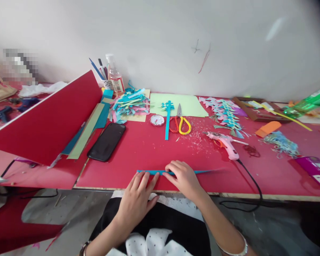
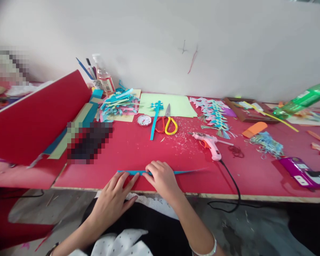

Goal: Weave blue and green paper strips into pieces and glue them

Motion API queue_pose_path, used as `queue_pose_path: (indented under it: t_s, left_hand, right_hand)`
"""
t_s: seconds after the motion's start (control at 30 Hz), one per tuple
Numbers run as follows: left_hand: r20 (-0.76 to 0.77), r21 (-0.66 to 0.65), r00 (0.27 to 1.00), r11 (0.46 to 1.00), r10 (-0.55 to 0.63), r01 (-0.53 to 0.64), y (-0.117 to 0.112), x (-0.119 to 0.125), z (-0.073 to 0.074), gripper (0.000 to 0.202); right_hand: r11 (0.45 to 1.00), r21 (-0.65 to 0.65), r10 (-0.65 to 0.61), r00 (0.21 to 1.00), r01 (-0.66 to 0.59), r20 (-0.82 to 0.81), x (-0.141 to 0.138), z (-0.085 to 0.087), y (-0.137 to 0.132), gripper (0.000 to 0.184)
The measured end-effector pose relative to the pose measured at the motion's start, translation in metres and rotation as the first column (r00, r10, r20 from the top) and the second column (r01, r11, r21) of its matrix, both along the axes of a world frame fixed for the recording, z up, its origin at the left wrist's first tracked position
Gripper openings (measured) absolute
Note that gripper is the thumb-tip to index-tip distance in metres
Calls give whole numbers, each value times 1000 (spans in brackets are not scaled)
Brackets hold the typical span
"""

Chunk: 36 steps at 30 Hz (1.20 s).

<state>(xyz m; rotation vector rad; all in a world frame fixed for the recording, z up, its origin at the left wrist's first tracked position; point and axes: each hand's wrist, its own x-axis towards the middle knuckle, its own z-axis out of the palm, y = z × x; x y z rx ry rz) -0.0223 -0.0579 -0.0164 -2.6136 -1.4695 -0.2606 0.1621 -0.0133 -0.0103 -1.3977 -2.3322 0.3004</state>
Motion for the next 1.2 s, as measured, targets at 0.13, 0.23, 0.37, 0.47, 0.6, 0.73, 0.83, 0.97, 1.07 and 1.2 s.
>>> queue_pose_path:
  t_s: [0.13, 0.23, 0.37, 0.47, 0.6, 0.73, 0.83, 0.97, 1.07, 1.2]
  left_hand:
    - [-50, -30, 999, 999, 15, -16, 0, 2, 4, 57]
    - [-83, -25, 996, 999, 29, -31, -1, 5, 4, 60]
    - [-101, -32, 994, 999, 37, -40, -3, 7, 4, 62]
    - [-85, -38, 996, 998, 40, -43, -5, 6, 6, 62]
    - [14, -99, 1000, 995, 26, -24, 2, 6, 14, 56]
    - [165, -121, 986, 992, -6, 27, 20, 13, 22, 39]
    - [205, -168, 976, 980, -69, 105, 35, 21, 21, 20]
    - [271, -221, 959, 965, -79, 142, 45, 23, 14, 14]
    - [320, -232, 946, 965, -43, 123, 45, 18, 9, 16]
    - [325, -241, 946, 966, -15, 98, 42, 14, 8, 18]
  right_hand:
    - [1000, 5, 16, 1000, -16, -20, 8, 0, 0, 12]
    - [1000, 4, 0, 1000, 0, -19, 17, 0, -1, 12]
    - [1000, -3, -18, 1000, 18, -20, 30, 0, -1, 13]
    - [1000, -10, 9, 1000, -10, -16, 37, 1, -1, 12]
    - [999, -9, 37, 999, -37, -8, 38, 2, -3, 11]
    - [996, 15, 84, 996, -84, -4, 25, 1, -5, 9]
    - [994, 28, 104, 994, -103, -15, 14, 1, -5, 10]
    - [997, 15, 83, 994, -82, -71, 14, 0, -4, 10]
    - [998, 3, 67, 993, -67, -96, 22, 1, -3, 9]
    - [998, 0, 66, 994, -66, -92, 30, 1, -2, 9]
